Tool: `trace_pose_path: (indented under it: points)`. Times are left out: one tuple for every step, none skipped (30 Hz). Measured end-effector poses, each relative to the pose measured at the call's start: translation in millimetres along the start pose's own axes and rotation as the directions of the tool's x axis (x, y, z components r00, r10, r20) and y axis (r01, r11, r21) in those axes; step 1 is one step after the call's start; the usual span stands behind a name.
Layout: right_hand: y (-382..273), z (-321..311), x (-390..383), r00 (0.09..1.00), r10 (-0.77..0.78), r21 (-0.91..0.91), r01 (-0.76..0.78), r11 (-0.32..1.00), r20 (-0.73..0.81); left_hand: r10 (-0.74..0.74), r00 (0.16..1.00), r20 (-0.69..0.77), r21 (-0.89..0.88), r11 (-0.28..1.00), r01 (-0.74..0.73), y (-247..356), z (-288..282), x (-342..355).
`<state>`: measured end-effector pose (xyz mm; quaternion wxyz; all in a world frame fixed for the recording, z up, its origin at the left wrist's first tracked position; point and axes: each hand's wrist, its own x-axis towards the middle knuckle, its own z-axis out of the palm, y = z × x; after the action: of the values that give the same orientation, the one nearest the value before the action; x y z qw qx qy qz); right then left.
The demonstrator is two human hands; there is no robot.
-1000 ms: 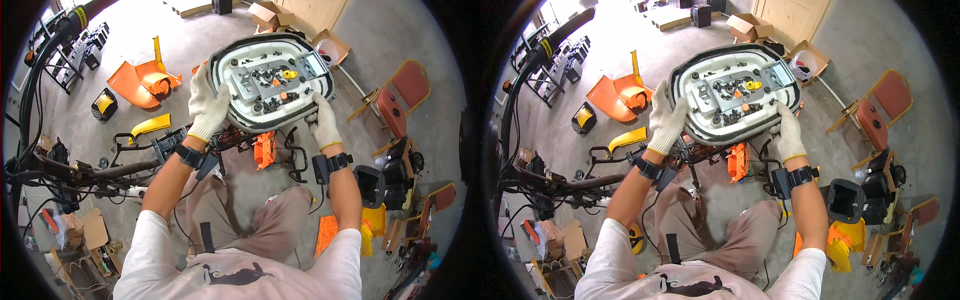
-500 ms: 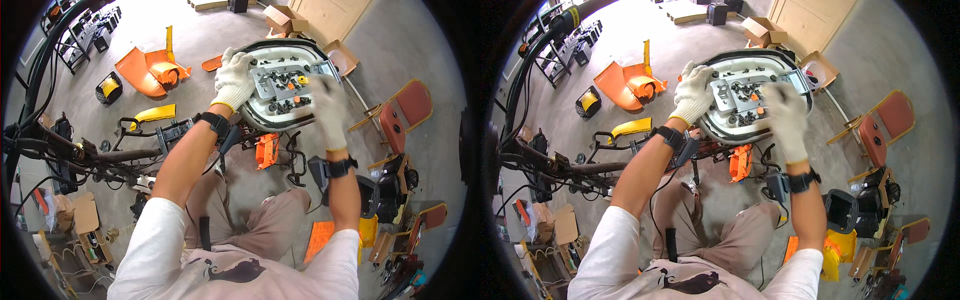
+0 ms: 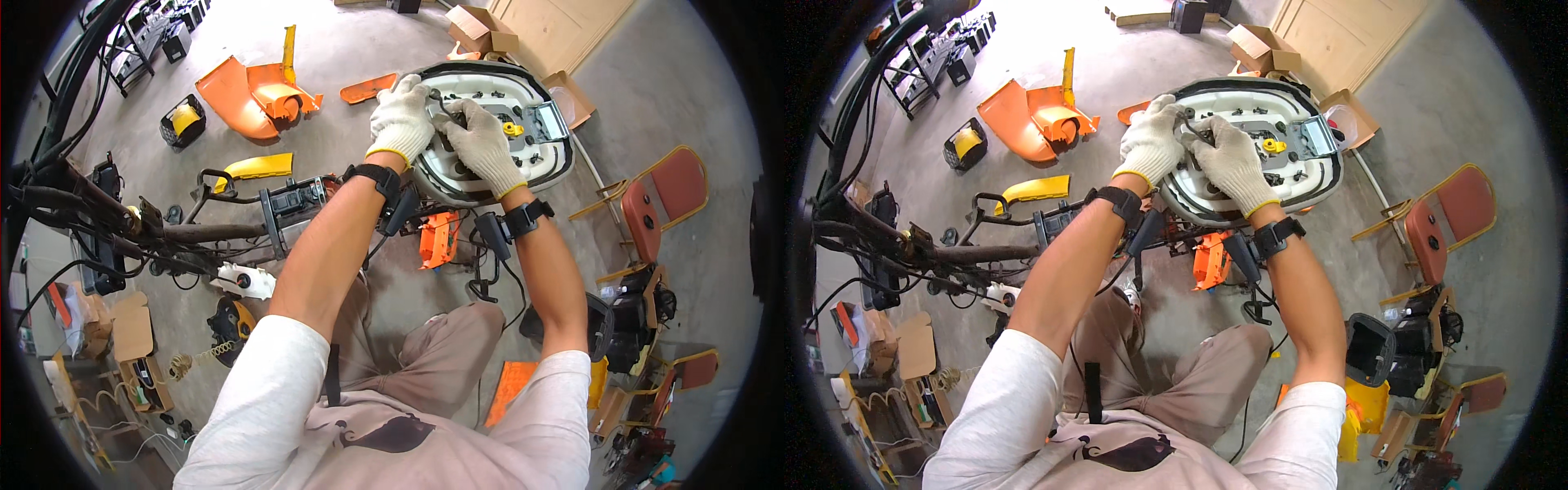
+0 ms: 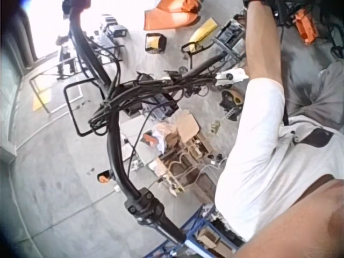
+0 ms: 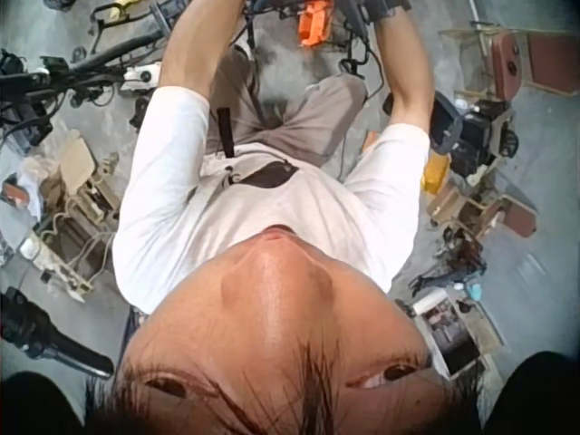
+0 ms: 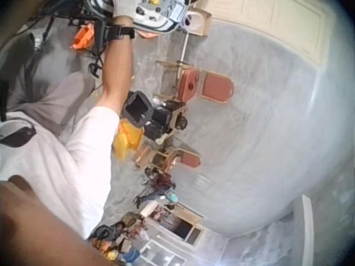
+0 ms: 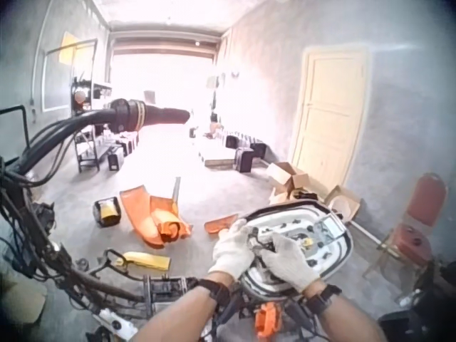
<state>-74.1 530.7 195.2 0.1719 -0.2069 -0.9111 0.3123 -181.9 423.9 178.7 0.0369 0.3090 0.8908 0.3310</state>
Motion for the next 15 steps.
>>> trace_pose_path:
  points:
    - [3, 2, -1, 1.000, -0.010, 0.055, 0.011, 0.998, -0.022, 0.015, 0.999, -0.032, -0.007, 1.000, -0.015, -2, 3, 0]
    - [5, 4, -1, 0.998, -0.036, 0.117, 0.042, 0.992, -0.051, 0.028, 0.997, -0.066, -0.012, 1.000, -0.029, -4, 6, 1]
    - [6, 6, -1, 0.998, 0.014, 0.172, -0.005, 0.985, -0.054, 0.038, 0.993, -0.111, -0.013, 0.999, -0.040, -6, 8, 1]
    - [8, 8, 0, 0.999, 0.013, 0.172, -0.005, 0.985, -0.044, 0.044, 0.989, -0.144, 0.002, 0.999, -0.044, -8, 10, 3]
    - [9, 10, 1, 0.997, 0.005, 0.177, 0.009, 0.984, -0.075, 0.044, 0.988, -0.149, -0.002, 0.999, -0.045, -9, 12, 4]
    - [10, 12, 2, 0.994, 0.027, 0.172, -0.009, 0.985, -0.101, 0.033, 0.991, -0.131, -0.028, 0.999, -0.037, -11, 14, 5]
    - [11, 14, 2, 0.993, 0.031, 0.220, -0.005, 0.975, -0.115, 0.004, 0.996, -0.094, -0.011, 1.000, -0.005, -11, 15, 6]
    - [13, 16, 2, 0.993, 0.001, 0.232, 0.028, 0.972, -0.121, 0.007, 0.994, -0.113, 0.006, 1.000, -0.007, -12, 17, 6]
    - [14, 16, 3, 0.993, 0.023, 0.246, 0.005, 0.969, -0.112, 0.042, 0.992, -0.122, 0.031, 0.999, -0.039, -12, 17, 7]
    - [16, 17, 3, 0.991, 0.054, 0.252, -0.022, 0.967, -0.122, 0.079, 0.989, -0.125, 0.058, 0.996, -0.072, -12, 17, 7]
    - [17, 18, 4, 0.990, 0.051, 0.281, -0.013, 0.960, -0.129, 0.067, 0.991, -0.114, 0.040, 0.997, -0.063, -12, 16, 8]
    - [17, 18, 4, 0.992, 0.052, 0.287, -0.016, 0.958, -0.119, 0.061, 0.993, -0.106, 0.056, 0.997, -0.055, -12, 15, 8]
    - [18, 18, 4, 0.992, 0.036, 0.293, 0.002, 0.956, -0.125, 0.019, 0.994, -0.104, 0.038, 0.999, -0.015, -12, 14, 8]
    - [18, 17, 5, 0.992, 0.045, 0.292, -0.009, 0.956, -0.119, -0.024, 0.997, -0.067, -0.010, 1.000, 0.024, -10, 14, 8]
    - [17, 17, 5, 0.989, -0.021, 0.209, 0.052, 0.976, -0.149, 0.052, 0.992, -0.115, 0.035, 0.998, -0.049, -11, 12, 6]
